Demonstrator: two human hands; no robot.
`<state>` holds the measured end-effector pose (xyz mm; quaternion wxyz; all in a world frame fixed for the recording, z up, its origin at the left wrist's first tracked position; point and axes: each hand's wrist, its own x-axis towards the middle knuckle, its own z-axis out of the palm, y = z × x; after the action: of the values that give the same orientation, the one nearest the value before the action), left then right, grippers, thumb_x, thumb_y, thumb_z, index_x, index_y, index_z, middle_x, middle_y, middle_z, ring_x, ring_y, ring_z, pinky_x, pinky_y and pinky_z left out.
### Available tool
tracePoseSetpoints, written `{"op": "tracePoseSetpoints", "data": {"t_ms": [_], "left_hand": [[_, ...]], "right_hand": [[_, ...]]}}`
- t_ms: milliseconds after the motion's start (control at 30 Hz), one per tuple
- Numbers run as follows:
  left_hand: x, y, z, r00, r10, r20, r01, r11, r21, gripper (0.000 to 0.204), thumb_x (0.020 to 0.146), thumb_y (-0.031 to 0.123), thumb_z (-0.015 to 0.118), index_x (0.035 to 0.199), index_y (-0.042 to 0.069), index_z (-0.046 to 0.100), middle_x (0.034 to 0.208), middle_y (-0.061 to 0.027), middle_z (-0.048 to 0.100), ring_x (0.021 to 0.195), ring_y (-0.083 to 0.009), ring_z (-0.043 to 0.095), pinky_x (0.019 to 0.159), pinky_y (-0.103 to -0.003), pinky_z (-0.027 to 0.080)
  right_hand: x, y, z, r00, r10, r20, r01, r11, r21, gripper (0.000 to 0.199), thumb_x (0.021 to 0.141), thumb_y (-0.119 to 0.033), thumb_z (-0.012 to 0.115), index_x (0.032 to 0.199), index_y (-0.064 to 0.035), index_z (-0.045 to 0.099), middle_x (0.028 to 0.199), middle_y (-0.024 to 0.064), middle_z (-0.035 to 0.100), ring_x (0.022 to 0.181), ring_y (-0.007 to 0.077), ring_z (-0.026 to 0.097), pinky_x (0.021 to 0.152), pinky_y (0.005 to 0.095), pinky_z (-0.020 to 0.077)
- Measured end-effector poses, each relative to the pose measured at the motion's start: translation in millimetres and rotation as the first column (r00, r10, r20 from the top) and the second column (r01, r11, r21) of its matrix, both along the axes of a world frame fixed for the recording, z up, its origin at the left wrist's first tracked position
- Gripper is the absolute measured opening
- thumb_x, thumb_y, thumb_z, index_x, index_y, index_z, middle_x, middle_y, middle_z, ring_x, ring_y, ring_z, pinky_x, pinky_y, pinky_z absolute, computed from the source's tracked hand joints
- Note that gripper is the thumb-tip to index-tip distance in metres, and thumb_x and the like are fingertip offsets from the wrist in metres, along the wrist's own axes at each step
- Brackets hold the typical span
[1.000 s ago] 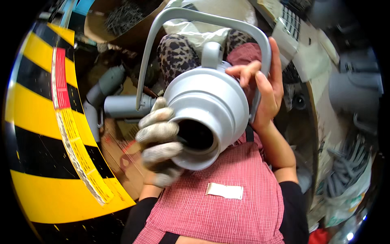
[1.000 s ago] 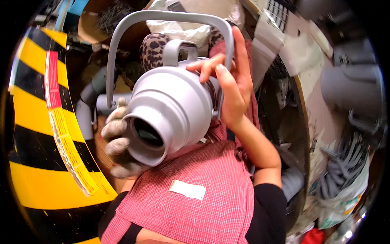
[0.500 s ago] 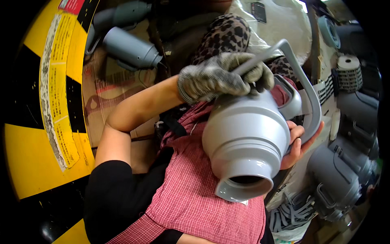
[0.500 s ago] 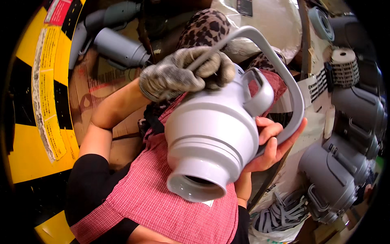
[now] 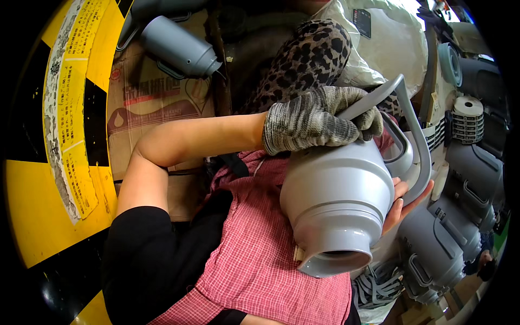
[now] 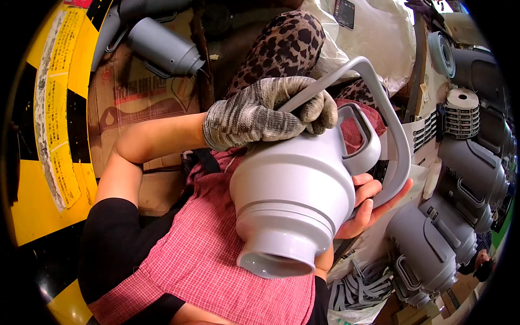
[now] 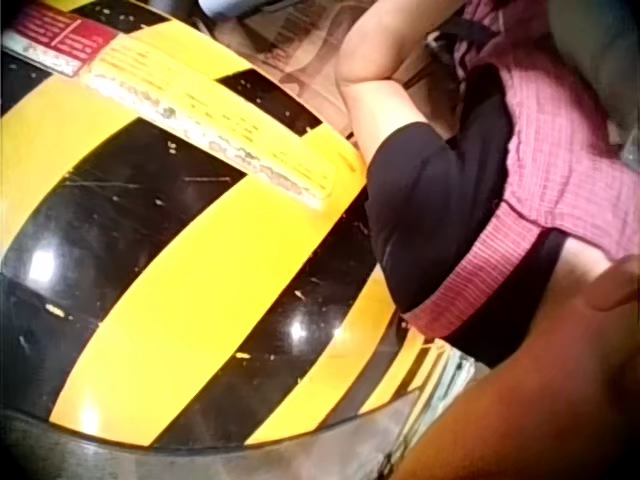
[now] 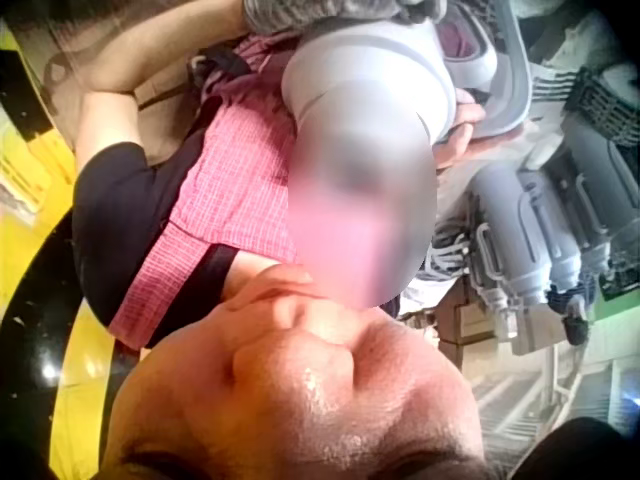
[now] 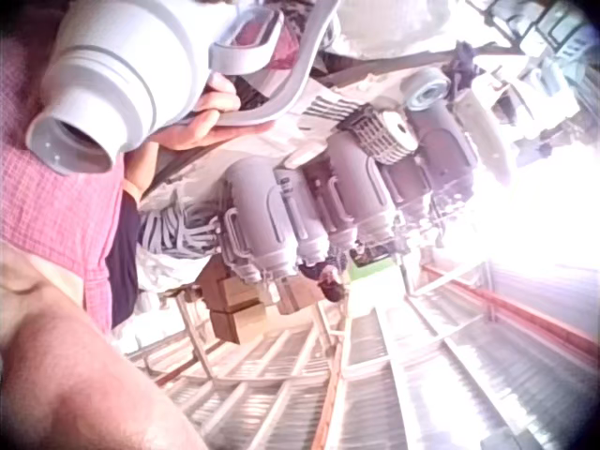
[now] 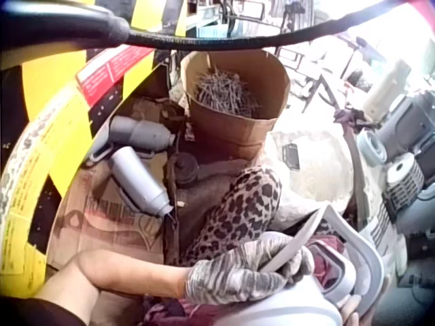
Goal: The person attaches handles to gray thermos flask bodies and applies black labels to the side of each assembled flask by hand.
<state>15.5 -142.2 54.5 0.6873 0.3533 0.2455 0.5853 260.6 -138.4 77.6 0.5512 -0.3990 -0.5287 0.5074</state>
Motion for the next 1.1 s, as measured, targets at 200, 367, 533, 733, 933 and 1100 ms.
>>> {"op": "tracePoseSetpoints", "data": {"t_ms": [200,367,533,733,933,1100], "left_hand": [[8,-8,6,0.986,0.037,-0.161,-0.036,0.999,0.013,0.034,0.095,0.031,0.067,0.116,0.005,0.058,0.124,-0.0097,0.061,0.104,-0.0146,0.056,0.095,-0.031,0.045],[10,19,-5,0.879,0.433,-0.199,-0.190,0.702,0.686,0.065,0.096,0.045,0.055,0.139,-0.003,0.051,0.145,-0.0212,0.049,0.131,-0.0336,0.050,0.111,-0.042,0.038],[19,29,8,0.911,0.364,-0.196,-0.170,0.762,0.624,0.057,0.100,0.046,0.047,0.133,0.000,0.053,0.139,-0.0280,0.054,0.129,-0.0386,0.054,0.110,-0.051,0.044],[-61,16,39,0.658,0.363,-0.660,-0.064,0.900,0.431,0.052,0.106,0.042,0.044,0.138,0.002,0.051,0.137,-0.0232,0.058,0.129,-0.0349,0.058,0.112,-0.050,0.043],[-127,118,-24,-0.066,0.674,-0.735,0.410,0.690,0.596,0.049,0.104,0.036,0.050,0.141,0.005,0.052,0.144,-0.0169,0.057,0.134,-0.0323,0.055,0.117,-0.055,0.034],[-65,94,-90,0.030,0.886,-0.463,0.549,0.373,0.748,0.047,0.103,0.032,0.054,0.144,0.008,0.053,0.149,-0.0116,0.055,0.138,-0.0302,0.052,0.121,-0.059,0.027]], "right_hand": [[6,-1,-7,1.000,-0.015,0.006,0.015,1.000,0.000,0.077,0.098,-0.024,0.045,0.165,-0.0015,0.014,0.078,0.0004,0.047,0.088,0.0204,0.048,0.095,0.0364,0.0391],[-9,-4,-13,0.986,-0.112,-0.121,0.148,0.923,0.355,0.076,0.104,-0.036,0.045,0.167,-0.0193,0.006,0.086,0.0000,0.053,0.095,0.0220,0.052,0.105,0.0461,0.0416],[-7,14,-2,0.966,-0.241,0.090,0.152,0.818,0.554,0.068,0.103,-0.046,0.053,0.160,-0.0212,0.025,0.101,0.0000,0.059,0.105,0.0215,0.055,0.105,0.0494,0.0433],[-3,112,-22,0.914,0.403,-0.044,-0.369,0.873,0.320,0.056,0.099,-0.039,0.063,0.144,-0.0089,0.050,0.124,0.0053,0.061,0.112,0.0155,0.056,0.098,0.0365,0.0454],[-14,142,-40,0.789,0.427,-0.441,-0.587,0.734,-0.341,0.028,0.105,-0.023,0.060,0.124,-0.0025,0.063,0.100,-0.0011,0.067,0.082,0.0049,0.062,0.067,0.0228,0.0509],[114,36,-31,0.902,0.028,-0.430,-0.087,0.989,-0.118,0.043,0.103,-0.031,0.062,0.135,-0.0031,0.054,0.130,0.0133,0.066,0.104,0.0164,0.069,0.083,0.0331,0.0608]]}}
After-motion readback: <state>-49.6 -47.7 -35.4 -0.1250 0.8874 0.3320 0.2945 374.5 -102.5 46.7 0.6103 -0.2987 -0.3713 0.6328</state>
